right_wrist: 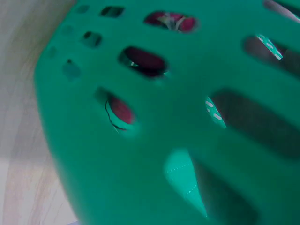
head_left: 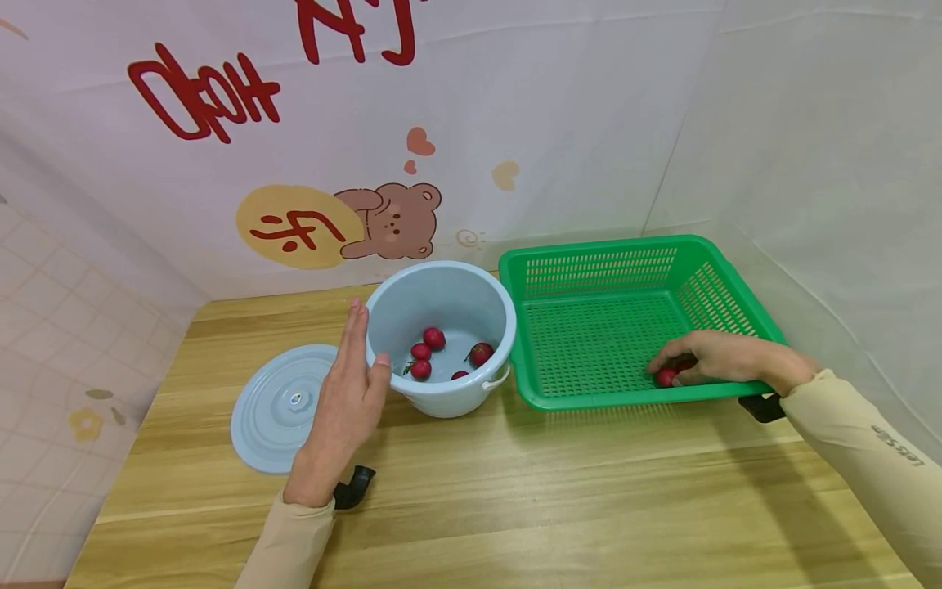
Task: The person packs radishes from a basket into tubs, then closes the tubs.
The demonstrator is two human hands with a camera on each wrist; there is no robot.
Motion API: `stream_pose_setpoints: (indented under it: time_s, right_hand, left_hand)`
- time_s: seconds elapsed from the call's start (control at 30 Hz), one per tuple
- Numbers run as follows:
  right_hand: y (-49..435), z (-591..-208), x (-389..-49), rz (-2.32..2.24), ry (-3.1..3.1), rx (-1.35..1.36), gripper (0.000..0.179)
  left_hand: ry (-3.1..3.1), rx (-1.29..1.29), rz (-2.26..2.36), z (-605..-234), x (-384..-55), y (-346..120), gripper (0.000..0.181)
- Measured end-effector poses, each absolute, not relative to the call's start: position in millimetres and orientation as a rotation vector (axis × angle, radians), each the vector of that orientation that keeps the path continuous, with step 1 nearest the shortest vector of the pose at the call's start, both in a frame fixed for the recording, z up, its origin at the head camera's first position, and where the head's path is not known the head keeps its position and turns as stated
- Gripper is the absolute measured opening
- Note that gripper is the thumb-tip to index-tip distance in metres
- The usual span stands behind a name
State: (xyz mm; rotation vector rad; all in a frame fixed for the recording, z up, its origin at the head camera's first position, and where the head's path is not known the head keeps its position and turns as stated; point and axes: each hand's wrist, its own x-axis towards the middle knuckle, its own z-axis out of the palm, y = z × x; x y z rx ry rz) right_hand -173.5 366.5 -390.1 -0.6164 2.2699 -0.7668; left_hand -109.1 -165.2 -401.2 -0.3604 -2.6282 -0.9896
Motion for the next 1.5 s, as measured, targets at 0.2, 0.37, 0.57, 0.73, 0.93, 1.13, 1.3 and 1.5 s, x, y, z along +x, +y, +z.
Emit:
stream_pose_setpoints:
  time_s: [0.2,0.37,0.57,0.73,0.93,1.13,1.3,1.5]
  right_hand:
    - [366,-392,-174,-0.773,2.269,-0.655,0.028]
    - [366,-392,-174,-0.756,2.313,-0.658,0.029]
    - [366,-390,-171,-0.696,2.460,-0.676,0.027]
    - [363,-383,-167,-0.725,2.513,-0.648,0.026]
    - [360,-373,-163,-0.784,2.568,-0.617,0.027]
    - [359,-369,-156,-0.827,2.618,-0.579,0.028]
    - [359,-366,-150,-0.895,2.619,-0.572,0.029]
    - [357,-360,-142,-0.984,2.632,-0.605,0.027]
  left_hand:
    - [-2.614,-0.369,-0.993,-402,-110,-165,0.069]
    - [-2.617,-0.365,-0.992,-402,-109,-165,0.068]
    - [-2.618,-0.361,-0.993,-402,-109,-165,0.067]
    - [-2.615,-0.362,-0.992,-403,-108,-166,0.068]
    - [-2.611,-0.365,-0.993,-404,-108,-166,0.067]
    - [-2.613,-0.367,-1.002,-404,-109,-165,0.067]
    - [-2.613,-0.366,-1.007,-404,-109,-165,0.067]
    - [-2.607,-0.366,-1.002,-404,-110,-165,0.067]
